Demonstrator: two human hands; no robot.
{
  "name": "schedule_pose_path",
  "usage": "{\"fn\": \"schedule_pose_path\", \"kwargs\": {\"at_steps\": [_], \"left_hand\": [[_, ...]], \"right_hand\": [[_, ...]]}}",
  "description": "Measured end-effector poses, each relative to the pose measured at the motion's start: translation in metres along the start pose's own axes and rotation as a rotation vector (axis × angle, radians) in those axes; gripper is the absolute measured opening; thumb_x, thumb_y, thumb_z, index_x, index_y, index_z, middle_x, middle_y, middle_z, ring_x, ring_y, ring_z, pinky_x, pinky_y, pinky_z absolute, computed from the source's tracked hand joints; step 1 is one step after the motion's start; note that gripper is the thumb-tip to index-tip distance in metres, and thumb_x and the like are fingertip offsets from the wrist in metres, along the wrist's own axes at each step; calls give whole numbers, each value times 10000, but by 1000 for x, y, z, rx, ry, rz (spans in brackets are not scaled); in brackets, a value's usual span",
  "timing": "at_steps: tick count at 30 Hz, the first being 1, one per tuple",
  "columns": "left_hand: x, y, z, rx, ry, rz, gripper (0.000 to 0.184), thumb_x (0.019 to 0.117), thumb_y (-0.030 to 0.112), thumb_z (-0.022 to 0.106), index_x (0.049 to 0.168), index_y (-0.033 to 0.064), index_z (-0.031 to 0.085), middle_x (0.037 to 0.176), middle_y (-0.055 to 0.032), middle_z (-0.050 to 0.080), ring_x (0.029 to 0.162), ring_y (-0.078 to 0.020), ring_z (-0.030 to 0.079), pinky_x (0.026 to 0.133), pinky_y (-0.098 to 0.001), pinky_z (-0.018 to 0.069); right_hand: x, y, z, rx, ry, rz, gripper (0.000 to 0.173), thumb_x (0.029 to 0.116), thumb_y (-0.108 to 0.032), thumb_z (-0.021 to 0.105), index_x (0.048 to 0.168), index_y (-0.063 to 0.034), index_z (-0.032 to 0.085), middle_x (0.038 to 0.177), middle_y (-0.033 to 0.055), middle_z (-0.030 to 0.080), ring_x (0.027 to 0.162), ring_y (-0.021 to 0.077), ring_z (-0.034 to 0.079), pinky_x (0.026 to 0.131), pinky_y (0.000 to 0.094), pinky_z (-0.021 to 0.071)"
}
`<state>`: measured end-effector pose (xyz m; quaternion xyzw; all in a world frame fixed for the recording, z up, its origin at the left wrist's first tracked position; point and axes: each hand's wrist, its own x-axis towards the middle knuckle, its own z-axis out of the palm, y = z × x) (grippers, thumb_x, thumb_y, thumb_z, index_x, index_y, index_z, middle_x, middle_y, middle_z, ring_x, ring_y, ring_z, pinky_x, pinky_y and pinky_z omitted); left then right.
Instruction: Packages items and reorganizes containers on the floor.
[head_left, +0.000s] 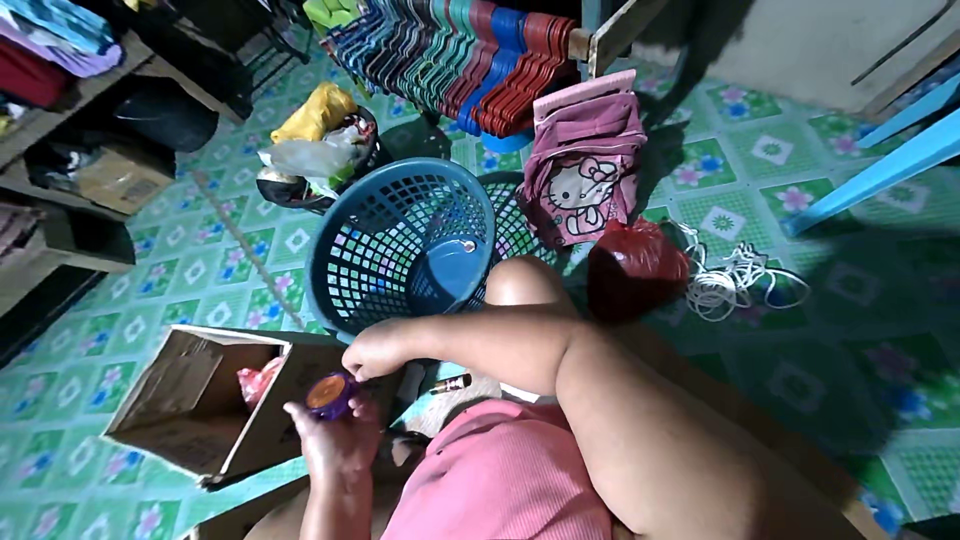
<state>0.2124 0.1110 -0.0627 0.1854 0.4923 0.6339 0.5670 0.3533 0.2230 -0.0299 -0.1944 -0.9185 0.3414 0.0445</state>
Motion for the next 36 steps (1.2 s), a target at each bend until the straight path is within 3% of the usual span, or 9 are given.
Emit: {"fn": "schedule_pose_path", "kwargs": {"at_steps": [3,7,11,14,21,24,27,32,36], "left_hand": [[5,-11,-8,210,48,12,614,1061,622,128,1003,184,554,754,45,641,628,-61,619,586,-251,552],[0,-25,-15,620,106,27,561,1086,581,225,1171,156,582,825,25,637,622,-63,580,531,-235,493],[-5,-13,-14,190,-89,-52,773,998,736,102,1035,169,627,749,13,674,498,-31,558,434,-184,474],[-1,-4,-14,-178,-198,-173,879,931,828,133,981,116,648,726,-10,640,502,-49,554,435,-188,472],[5,-14,-10,-50,146,-34,474,1085,543,312,997,151,563,809,10,660,709,-86,666,665,-264,592],[10,-26,-25,286,167,-35,311,1098,411,418,1172,134,538,894,15,646,753,-82,654,696,-274,584],[6,-30,-27,482,82,-4,430,1104,386,409,1427,103,381,1045,-29,632,802,-102,651,704,-286,573],[1,-20,-25,436,-115,-9,310,1111,363,308,1221,158,513,940,49,667,749,-39,644,656,-210,560],[-3,-23,-18,396,-175,6,333,1108,348,294,1201,138,535,935,32,687,811,-79,671,733,-259,583]], "right_hand": [[-4,-12,6,-7,-55,-57,224,1031,-167,611,1154,-13,718,1083,144,716,1032,277,670,908,511,522],[-2,-7,1,-22,25,-13,239,1050,-177,572,1166,-11,699,1109,168,702,1076,323,661,910,548,517],[8,11,-4,59,51,-25,261,1047,-176,588,1164,29,700,1109,189,701,1051,308,663,913,493,520],[8,9,-2,62,39,-31,245,1043,-152,584,1171,22,698,1100,187,701,1044,306,661,909,496,517],[-4,-12,4,-95,-112,13,239,1037,-183,599,1111,19,703,1054,177,696,1013,324,663,866,545,520],[-5,-11,3,-75,-79,-29,232,1043,-168,584,1143,-1,710,1083,166,703,1039,316,661,883,532,515],[-1,-2,0,-74,0,23,232,1048,-176,570,1139,-2,694,1090,177,696,1057,345,663,874,577,523],[10,20,-4,147,105,-62,246,1038,-151,592,1127,52,698,1073,198,701,1029,302,662,916,491,509],[7,14,-2,246,98,-105,232,1032,-136,598,1111,55,703,1038,185,702,970,261,656,868,448,512]]}}
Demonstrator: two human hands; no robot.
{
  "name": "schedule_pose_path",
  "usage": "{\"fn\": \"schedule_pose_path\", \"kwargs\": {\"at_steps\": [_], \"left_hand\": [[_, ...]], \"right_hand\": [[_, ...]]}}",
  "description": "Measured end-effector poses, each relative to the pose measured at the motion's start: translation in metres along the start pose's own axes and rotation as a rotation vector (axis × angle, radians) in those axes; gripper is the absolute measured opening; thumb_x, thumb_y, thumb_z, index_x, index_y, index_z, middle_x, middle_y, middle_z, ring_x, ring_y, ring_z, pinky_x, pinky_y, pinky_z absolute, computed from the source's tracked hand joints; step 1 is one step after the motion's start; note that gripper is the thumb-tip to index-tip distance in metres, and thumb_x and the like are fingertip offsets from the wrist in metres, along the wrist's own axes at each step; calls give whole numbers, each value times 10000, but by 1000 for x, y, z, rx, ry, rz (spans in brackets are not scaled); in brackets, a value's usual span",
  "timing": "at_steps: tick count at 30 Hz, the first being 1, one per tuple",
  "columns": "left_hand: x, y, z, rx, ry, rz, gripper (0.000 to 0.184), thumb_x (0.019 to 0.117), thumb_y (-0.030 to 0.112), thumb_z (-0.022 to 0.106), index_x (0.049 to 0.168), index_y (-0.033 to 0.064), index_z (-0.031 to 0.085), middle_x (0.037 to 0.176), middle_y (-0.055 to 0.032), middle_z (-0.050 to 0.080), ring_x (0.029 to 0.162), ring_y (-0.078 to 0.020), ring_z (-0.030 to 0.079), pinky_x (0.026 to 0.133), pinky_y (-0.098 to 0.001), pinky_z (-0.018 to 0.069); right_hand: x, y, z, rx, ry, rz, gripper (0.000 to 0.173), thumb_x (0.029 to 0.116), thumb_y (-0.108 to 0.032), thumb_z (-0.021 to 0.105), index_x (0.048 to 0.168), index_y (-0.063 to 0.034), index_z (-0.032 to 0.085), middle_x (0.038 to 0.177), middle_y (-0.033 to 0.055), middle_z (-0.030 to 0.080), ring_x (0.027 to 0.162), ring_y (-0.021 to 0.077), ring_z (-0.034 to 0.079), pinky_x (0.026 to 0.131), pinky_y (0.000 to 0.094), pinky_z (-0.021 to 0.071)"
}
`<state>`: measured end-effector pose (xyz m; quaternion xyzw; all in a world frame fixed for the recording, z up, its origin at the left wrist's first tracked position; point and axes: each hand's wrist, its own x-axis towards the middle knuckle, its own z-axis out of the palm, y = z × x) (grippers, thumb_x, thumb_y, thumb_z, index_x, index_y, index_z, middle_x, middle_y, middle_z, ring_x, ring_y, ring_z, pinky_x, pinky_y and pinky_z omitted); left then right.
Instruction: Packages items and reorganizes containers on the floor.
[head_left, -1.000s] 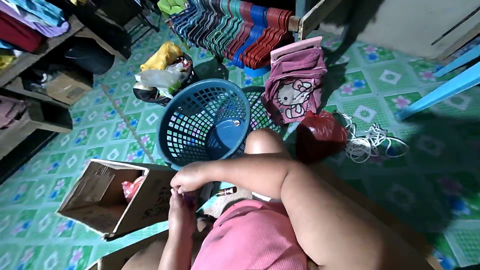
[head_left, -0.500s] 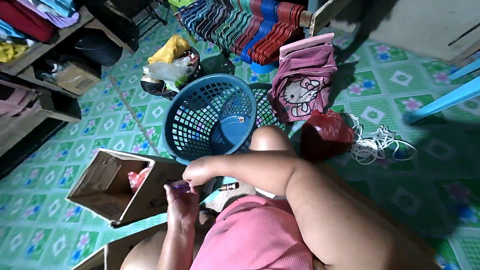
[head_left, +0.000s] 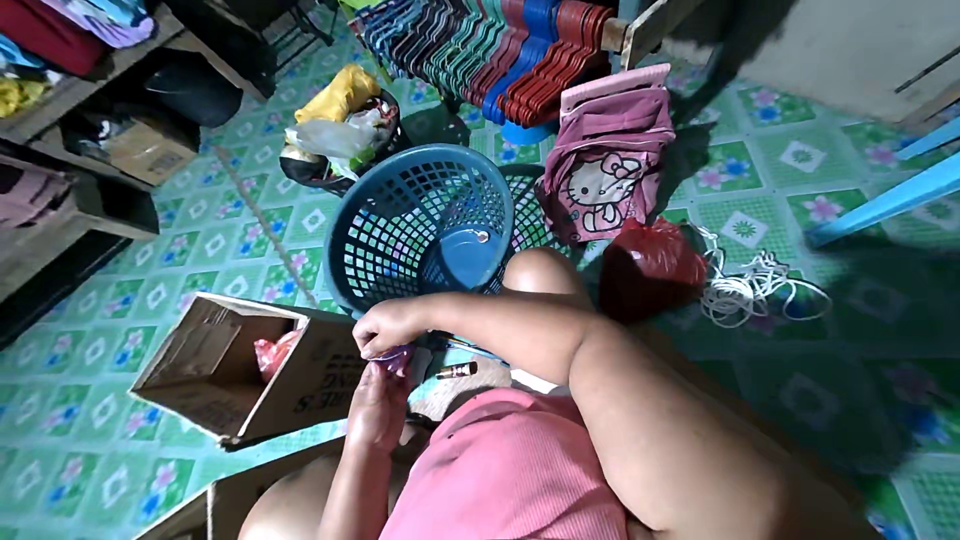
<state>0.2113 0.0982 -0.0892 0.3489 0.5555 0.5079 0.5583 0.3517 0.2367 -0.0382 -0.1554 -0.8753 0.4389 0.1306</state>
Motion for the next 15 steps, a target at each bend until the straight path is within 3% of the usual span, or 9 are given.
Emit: {"fn": "schedule_pose_path", "kwargs": {"at_steps": [3,6,8,10,12,15], "left_hand": [[0,1,6,-111,-10,-11,492,1111,457,248,1362,85,451,1139,-65,692,986,-190,710,863,-378,607],[3,6,7,-181,13,-31,453,1117,423,252,1255,82,517,1071,-85,721,927,-199,732,801,-365,629],[3,7,5,-65,31,-34,407,1123,371,266,1236,71,517,1001,-64,705,847,-163,718,751,-331,625],[2,7,0,21,13,-14,357,1101,322,333,1278,49,479,1032,-63,688,890,-167,711,799,-351,621],[-1,10,-3,-50,11,21,404,1086,328,376,1345,27,451,1116,-86,682,972,-184,710,864,-367,616],[-1,26,-1,-328,124,36,456,1121,415,264,1314,54,465,1120,-90,690,1005,-181,709,882,-331,609]], "right_hand": [[4,2,5,12,27,13,247,1045,-141,575,1116,70,680,1053,205,691,997,288,653,897,463,507],[7,0,8,6,57,3,253,1052,-151,565,1127,64,674,1058,203,692,1006,293,656,905,468,510],[8,-2,7,-33,59,-3,254,1056,-156,560,1129,57,677,1061,198,693,1013,295,656,914,472,508],[8,0,4,-79,58,22,254,1058,-158,555,1130,52,678,1073,197,695,1032,304,658,925,490,507],[8,9,3,-67,90,69,245,1051,-144,563,1118,62,677,1066,208,693,1035,318,657,926,511,503],[13,25,8,-19,182,97,214,1020,-118,615,1065,75,695,1027,227,697,1010,346,668,929,550,512]]}}
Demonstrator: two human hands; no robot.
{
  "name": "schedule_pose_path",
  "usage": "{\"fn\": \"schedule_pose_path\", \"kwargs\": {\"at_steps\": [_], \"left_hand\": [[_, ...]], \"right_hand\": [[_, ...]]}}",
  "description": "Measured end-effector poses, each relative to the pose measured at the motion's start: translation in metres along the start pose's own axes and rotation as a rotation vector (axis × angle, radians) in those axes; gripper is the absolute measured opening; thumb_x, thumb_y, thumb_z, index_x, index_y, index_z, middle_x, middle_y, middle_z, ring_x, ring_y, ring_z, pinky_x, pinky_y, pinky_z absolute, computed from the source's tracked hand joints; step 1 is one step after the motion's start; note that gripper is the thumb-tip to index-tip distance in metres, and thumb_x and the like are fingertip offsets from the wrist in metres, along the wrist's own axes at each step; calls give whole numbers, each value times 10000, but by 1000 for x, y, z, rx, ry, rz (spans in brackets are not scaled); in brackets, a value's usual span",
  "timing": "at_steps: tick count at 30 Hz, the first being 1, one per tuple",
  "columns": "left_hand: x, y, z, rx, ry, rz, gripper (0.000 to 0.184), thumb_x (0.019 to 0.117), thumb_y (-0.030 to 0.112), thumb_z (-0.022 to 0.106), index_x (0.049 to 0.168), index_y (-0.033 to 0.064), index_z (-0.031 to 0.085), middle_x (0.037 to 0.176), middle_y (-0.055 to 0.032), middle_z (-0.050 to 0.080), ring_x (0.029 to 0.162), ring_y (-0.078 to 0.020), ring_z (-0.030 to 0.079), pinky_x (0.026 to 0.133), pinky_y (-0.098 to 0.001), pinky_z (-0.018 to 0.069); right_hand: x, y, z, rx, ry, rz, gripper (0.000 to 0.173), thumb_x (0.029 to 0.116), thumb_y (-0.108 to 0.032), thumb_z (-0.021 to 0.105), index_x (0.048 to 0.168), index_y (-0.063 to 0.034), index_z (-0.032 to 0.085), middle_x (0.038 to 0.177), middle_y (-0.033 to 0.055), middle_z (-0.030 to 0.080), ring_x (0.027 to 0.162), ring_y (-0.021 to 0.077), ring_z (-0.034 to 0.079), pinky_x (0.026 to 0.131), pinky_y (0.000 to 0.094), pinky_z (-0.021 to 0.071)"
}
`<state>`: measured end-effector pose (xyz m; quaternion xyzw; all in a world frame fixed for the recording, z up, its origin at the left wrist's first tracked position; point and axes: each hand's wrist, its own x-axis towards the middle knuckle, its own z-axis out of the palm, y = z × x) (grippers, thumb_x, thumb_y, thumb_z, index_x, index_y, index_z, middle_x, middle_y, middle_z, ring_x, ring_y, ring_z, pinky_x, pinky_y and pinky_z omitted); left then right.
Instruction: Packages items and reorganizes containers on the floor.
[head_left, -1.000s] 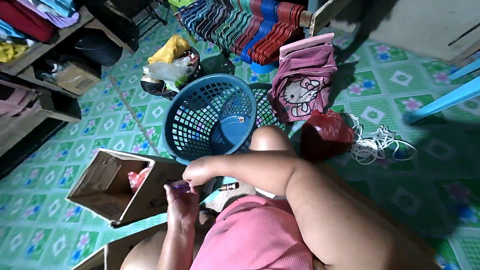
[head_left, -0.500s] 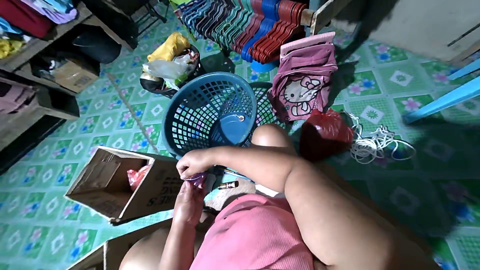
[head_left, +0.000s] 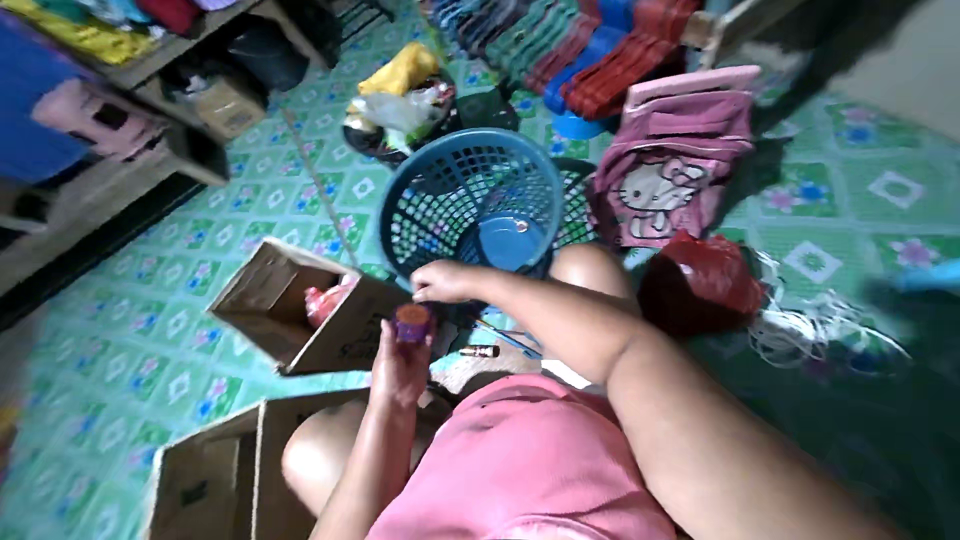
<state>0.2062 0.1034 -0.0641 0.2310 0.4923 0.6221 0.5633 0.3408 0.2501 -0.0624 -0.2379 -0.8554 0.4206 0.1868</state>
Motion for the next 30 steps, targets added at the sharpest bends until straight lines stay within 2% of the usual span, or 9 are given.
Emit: {"fn": "schedule_pose_path", "kwargs": {"at_steps": [5,12,14,17,19,21,24,27,30], "left_hand": [[11,4,-2,-115,184,-47,414,1113,401,359,1243,49,532,1040,-94,680,962,-180,686,888,-336,577],[8,-14,-14,226,88,-145,482,1049,207,588,1441,5,393,1098,-181,661,903,-235,706,835,-386,609],[3,-8,-14,228,-56,-148,541,1037,193,591,1495,33,352,1162,-180,654,971,-248,697,888,-408,594],[-6,5,-13,126,-177,-138,499,1076,350,482,1504,112,386,1218,-106,644,973,-183,683,858,-344,586],[-12,10,-8,23,-84,-132,477,1089,477,377,1431,152,451,1197,-53,652,978,-136,679,847,-283,583],[-11,12,-7,-46,40,-116,494,1076,512,405,1396,141,470,1214,-47,647,1054,-146,663,906,-286,562],[-6,1,-19,173,174,-46,521,1066,398,530,1471,99,395,1254,-83,626,1052,-163,662,923,-332,561],[-8,-8,-28,474,96,20,578,985,270,684,1454,83,403,1191,-71,640,947,-133,666,856,-344,576],[-13,-4,-24,347,-80,-79,524,1028,264,594,1491,144,379,1199,-68,640,967,-151,675,878,-360,580]], "right_hand": [[-6,-13,1,-168,-233,-24,233,1044,-163,568,1120,8,707,1083,198,710,1072,357,675,964,603,505],[-17,-23,-6,-179,-206,-48,224,1050,-152,547,1094,-15,719,1093,164,714,1065,318,681,969,570,513],[-14,-18,-10,-146,-195,0,217,1047,-152,560,1087,-10,718,1073,163,715,1046,309,681,960,562,512],[-10,-17,-14,-66,-227,82,215,1049,-119,554,1110,18,708,1088,181,708,1043,304,672,961,543,501],[-10,-16,-13,-47,-225,113,217,1058,-117,535,1106,17,699,1067,180,699,996,289,665,918,524,508],[-11,-15,-9,-102,-246,114,214,1053,-150,554,1072,-1,708,1022,166,702,972,292,668,902,545,512],[-19,-30,-4,-161,-363,59,228,1056,-173,565,1096,-9,718,1045,159,709,1013,289,674,938,532,511],[-23,-33,-3,-121,-296,-23,213,1048,-143,561,1070,-5,722,1049,151,712,1016,272,677,945,513,517],[-16,-28,-12,-53,-222,52,200,1044,-142,581,1065,1,719,1045,145,711,996,253,673,937,498,515]]}}
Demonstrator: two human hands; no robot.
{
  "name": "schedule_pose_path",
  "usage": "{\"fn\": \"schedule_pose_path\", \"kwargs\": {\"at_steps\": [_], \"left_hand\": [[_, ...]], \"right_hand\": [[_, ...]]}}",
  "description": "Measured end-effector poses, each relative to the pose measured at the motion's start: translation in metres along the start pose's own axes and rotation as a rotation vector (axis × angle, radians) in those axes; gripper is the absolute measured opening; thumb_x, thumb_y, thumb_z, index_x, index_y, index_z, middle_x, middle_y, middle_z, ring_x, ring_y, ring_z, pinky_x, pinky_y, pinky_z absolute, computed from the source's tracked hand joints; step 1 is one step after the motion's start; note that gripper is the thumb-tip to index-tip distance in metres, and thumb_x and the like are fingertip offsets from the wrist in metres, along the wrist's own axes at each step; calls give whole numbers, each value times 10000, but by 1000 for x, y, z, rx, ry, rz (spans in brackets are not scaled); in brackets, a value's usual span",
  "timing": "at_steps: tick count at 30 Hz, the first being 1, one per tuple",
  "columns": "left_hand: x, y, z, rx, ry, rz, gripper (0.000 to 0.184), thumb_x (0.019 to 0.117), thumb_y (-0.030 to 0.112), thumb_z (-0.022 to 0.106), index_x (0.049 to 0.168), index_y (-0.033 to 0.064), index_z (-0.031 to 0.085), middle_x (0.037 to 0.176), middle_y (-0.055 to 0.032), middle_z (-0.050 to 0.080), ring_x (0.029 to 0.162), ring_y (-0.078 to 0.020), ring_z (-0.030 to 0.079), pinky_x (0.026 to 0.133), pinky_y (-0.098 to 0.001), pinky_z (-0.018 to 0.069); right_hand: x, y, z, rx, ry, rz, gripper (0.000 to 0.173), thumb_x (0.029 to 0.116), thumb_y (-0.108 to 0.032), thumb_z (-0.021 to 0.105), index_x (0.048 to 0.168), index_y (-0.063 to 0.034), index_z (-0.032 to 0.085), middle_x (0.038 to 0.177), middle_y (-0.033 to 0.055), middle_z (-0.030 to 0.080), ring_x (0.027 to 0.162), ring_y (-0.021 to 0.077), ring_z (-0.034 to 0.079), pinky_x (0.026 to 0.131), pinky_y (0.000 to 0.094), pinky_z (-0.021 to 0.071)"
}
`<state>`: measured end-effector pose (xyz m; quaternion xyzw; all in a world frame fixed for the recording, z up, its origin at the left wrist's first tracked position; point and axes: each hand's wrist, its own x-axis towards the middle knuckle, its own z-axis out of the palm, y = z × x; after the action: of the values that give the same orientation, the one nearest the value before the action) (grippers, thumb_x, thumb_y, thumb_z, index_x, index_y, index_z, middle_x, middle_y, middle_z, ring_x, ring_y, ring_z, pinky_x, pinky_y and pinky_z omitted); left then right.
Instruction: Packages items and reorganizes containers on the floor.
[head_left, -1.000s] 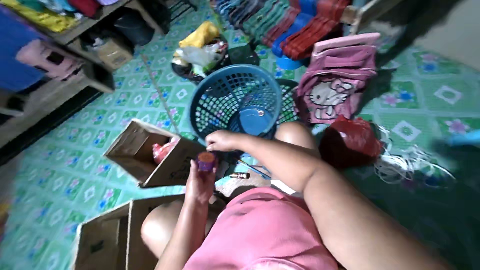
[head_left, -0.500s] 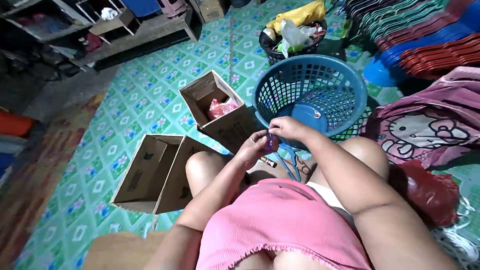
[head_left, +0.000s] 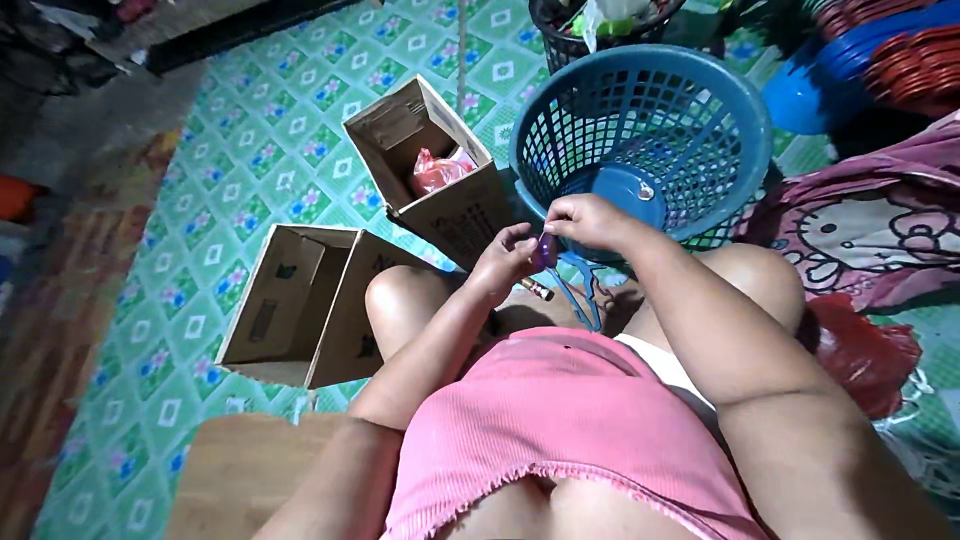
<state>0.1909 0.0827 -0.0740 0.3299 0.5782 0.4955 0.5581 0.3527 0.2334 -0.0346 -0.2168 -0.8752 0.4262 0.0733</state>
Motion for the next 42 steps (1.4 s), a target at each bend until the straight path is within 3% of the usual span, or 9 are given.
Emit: {"fn": "schedule_pose_path", "kwargs": {"at_steps": [4,10,16,25,27,30,32,35,42], "left_hand": [[-2,8,-2,-171,-183,-45,633,984,560,581,1504,233,428,1230,-33,652,948,-121,677,813,-283,580],[2,17,-1,-367,-80,-27,455,1087,501,367,1409,198,474,1218,-37,651,983,-131,684,841,-267,589],[21,31,4,-378,93,84,368,1081,187,495,1405,13,470,1203,-139,649,1064,-226,671,965,-400,562],[58,95,-67,-66,385,392,374,1060,226,550,1353,2,492,1151,-87,631,985,-161,660,886,-352,577],[71,112,-100,83,525,413,581,1009,294,648,1468,27,413,1275,-117,607,1076,-180,648,906,-365,572],[70,133,-134,302,694,342,1034,953,534,661,1634,75,32,1633,-179,284,1440,-221,419,1144,-405,434],[70,134,-155,353,794,366,1087,925,605,648,1642,78,22,1681,-207,148,1525,-271,272,1214,-453,322],[61,114,-169,297,840,407,1033,942,581,635,1643,80,66,1691,-185,133,1543,-252,235,1231,-447,290],[64,71,-183,22,789,290,629,1040,332,557,1559,63,326,1549,-123,422,1362,-186,494,1083,-388,478]], "right_hand": [[7,16,0,267,57,11,134,991,-150,665,964,-27,711,838,32,656,693,68,551,665,279,474],[12,18,13,349,92,71,126,1007,-81,618,1032,9,703,917,80,680,751,99,604,715,302,521],[13,3,25,807,174,259,344,932,21,470,1217,-12,660,1183,112,673,1006,190,659,809,356,568],[4,9,0,872,386,382,298,1011,-106,479,1260,-75,639,1256,76,639,993,173,661,784,342,567],[1,13,-5,891,453,400,288,1019,-111,464,1246,-74,637,1223,67,653,969,174,665,770,336,564],[1,16,-8,877,538,404,285,1009,-100,458,1234,-77,632,1194,60,651,934,157,667,732,314,565],[3,17,-5,796,544,407,269,997,-107,502,1229,-76,634,1194,69,653,922,148,668,731,310,565],[7,14,13,550,361,416,265,1001,-127,569,1244,-48,635,1181,120,671,885,168,672,751,353,572],[39,59,100,-108,-634,447,305,1036,-118,577,1322,-31,641,1229,212,674,1127,370,656,997,595,489]]}}
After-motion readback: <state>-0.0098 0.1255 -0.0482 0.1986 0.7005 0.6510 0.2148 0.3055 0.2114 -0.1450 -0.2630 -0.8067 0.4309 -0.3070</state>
